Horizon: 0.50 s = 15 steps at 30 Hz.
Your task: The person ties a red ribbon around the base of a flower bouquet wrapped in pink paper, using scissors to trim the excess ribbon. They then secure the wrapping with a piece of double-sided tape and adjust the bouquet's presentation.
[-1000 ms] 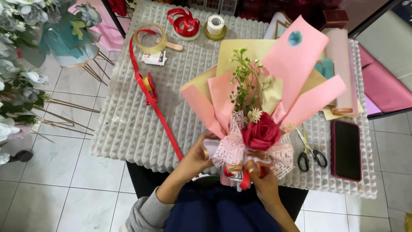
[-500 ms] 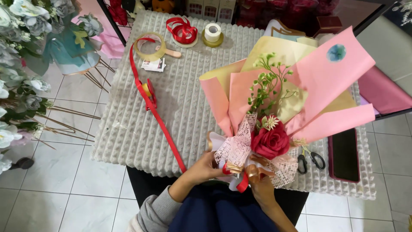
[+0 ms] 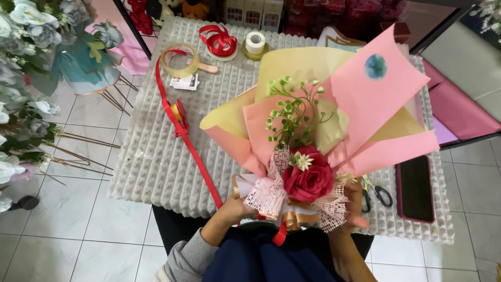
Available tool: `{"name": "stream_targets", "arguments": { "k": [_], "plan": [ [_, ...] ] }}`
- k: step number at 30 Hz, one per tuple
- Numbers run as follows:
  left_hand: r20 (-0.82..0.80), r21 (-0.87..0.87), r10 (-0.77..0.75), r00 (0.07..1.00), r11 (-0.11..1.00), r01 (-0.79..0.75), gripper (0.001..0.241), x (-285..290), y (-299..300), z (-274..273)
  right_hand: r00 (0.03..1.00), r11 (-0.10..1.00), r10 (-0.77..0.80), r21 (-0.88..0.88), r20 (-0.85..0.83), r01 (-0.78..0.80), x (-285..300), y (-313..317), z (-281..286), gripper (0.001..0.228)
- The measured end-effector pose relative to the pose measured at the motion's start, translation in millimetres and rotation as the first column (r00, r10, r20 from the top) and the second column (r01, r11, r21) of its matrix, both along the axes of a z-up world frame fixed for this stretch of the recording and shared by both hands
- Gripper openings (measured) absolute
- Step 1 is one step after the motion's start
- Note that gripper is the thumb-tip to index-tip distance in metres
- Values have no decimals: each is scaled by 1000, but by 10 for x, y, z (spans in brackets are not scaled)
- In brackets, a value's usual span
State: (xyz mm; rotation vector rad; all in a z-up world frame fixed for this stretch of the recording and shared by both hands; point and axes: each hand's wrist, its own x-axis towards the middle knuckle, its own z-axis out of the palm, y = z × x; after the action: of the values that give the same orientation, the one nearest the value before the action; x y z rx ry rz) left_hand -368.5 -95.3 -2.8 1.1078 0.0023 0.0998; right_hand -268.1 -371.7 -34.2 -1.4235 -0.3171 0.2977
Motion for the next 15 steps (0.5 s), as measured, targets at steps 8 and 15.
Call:
{"name": "stream_targets", "arguments": {
  "k": [8,15],
  "plan": [
    [-27,291,-226,974,930,224,55,-12,95,22,988,846,55,-518,-146,-123,258,137,-277,33],
    [-81,448,-360,929,820,357,44,28,418,447,967,578,41,-784,-251,-228,-305,-176,-1045,32]
  ]
}}
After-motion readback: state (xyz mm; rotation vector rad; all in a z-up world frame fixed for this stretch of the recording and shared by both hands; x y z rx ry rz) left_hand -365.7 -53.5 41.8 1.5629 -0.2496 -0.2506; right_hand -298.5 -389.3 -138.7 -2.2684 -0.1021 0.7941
